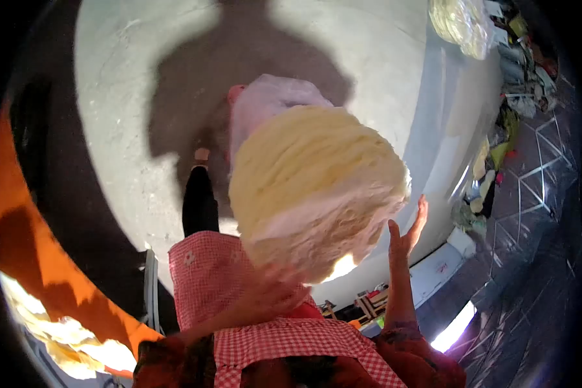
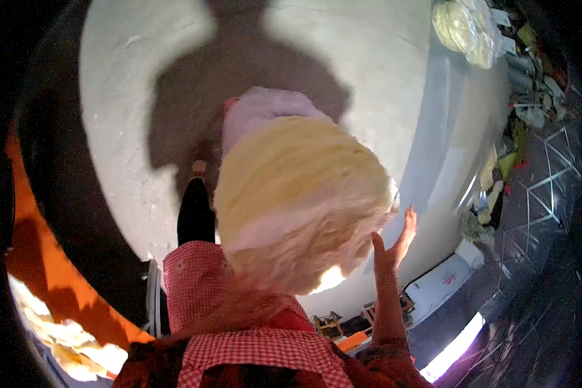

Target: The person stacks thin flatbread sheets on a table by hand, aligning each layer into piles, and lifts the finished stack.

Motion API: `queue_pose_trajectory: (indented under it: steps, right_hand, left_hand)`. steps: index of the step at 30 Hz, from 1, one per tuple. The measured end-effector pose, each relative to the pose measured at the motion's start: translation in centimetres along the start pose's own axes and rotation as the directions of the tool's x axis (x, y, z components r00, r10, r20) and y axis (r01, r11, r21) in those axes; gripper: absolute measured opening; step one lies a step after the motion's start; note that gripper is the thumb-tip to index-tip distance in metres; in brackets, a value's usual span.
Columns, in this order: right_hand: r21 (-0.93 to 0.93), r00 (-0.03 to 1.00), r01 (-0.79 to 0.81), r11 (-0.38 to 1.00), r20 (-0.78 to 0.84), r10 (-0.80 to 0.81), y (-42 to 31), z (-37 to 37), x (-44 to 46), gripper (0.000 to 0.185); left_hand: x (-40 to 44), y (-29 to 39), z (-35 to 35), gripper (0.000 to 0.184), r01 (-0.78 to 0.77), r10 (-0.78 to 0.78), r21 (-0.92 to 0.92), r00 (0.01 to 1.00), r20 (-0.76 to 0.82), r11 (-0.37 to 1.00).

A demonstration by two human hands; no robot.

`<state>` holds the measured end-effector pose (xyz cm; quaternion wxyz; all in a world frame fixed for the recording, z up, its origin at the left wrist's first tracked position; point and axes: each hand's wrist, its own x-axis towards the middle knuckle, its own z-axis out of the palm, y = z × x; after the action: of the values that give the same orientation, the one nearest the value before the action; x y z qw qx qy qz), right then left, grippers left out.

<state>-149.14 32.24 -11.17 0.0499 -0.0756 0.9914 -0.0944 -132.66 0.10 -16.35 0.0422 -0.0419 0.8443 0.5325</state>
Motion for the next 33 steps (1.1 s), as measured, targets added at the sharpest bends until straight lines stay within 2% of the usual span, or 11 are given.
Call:
queue_pose_trajectory:
  steps: [3,6,8,12,16,17,18,20,26,29,33]
  right_hand:
    - [-0.005,0.979,0.189,0.982,-0.072,-0.189,-3.1,3.5,5.1,0.065]
    - [0.307,0.961,-0.268,0.913,0.155,0.229,-3.9,9.9,7.9,0.057]
    - [0.634,0.969,-0.248,0.733,0.152,0.196,-2.3,11.4,8.2,0.056]
    - [-0.244,0.995,0.100,0.964,0.000,-0.103,2.5,10.3,8.1,0.062]
    - [-0.374,0.992,0.009,0.927,0.121,0.039,-1.2,5.5,8.9,0.072]
    - [-0.270,0.986,0.165,0.949,0.015,-0.167,-3.9,3.3,7.7,0.067]
    - [0.257,0.969,0.228,0.939,0.036,-0.245,-3.9,6.4,8.9,0.060]
    - [0.500,0.871,0.393,0.772,0.068,-0.487,-12.9,3.2,4.2,0.039]
    - [0.879,0.152,0.287,0.381,0.351,-0.924,-45.1,-2.1,-15.7,0.022]
    - [0.883,0.137,0.365,0.297,0.265,-0.955,-61.2,-3.1,-24.8,0.038]
    - [0.508,0.433,0.694,0.510,0.271,-0.860,-77.8,-1.9,-34.9,0.069]
  left_hand:
    - [-0.5,-0.4,5.3,0.056,-0.293,0.293,-0.033,0.929,0.228,0.955]
    - [-1.5,-1.7,10.9,0.054,-0.526,0.510,0.000,0.824,0.244,0.850]
    - [-2.1,-2.4,13.8,0.052,-0.609,0.590,0.058,0.784,0.195,0.791]
    - [-3.4,-4.2,21.6,0.046,-0.635,0.676,0.233,0.707,-0.207,0.736]
    - [-10.5,7.3,7.9,0.031,-0.055,0.053,-0.055,0.998,-0.032,0.997]
    - [-13.2,8.6,4.9,0.031,0.173,-0.158,-0.170,0.983,0.096,0.970]
    - [-17.7,5.4,8.4,0.032,0.376,-0.387,-0.093,0.890,-0.242,0.922]
    - [-25.0,2.0,9.0,0.026,0.615,-0.658,-0.258,0.613,-0.436,0.745]
    - [-45.0,0.4,4.3,0.023,0.493,-0.726,-0.576,0.184,-0.663,0.652]
    - [-47.2,2.0,-0.5,0.029,0.365,-0.747,-0.657,0.222,-0.627,0.660]
    - [-50.9,1.4,-2.4,0.026,0.204,-0.699,-0.669,0.248,-0.671,0.715]
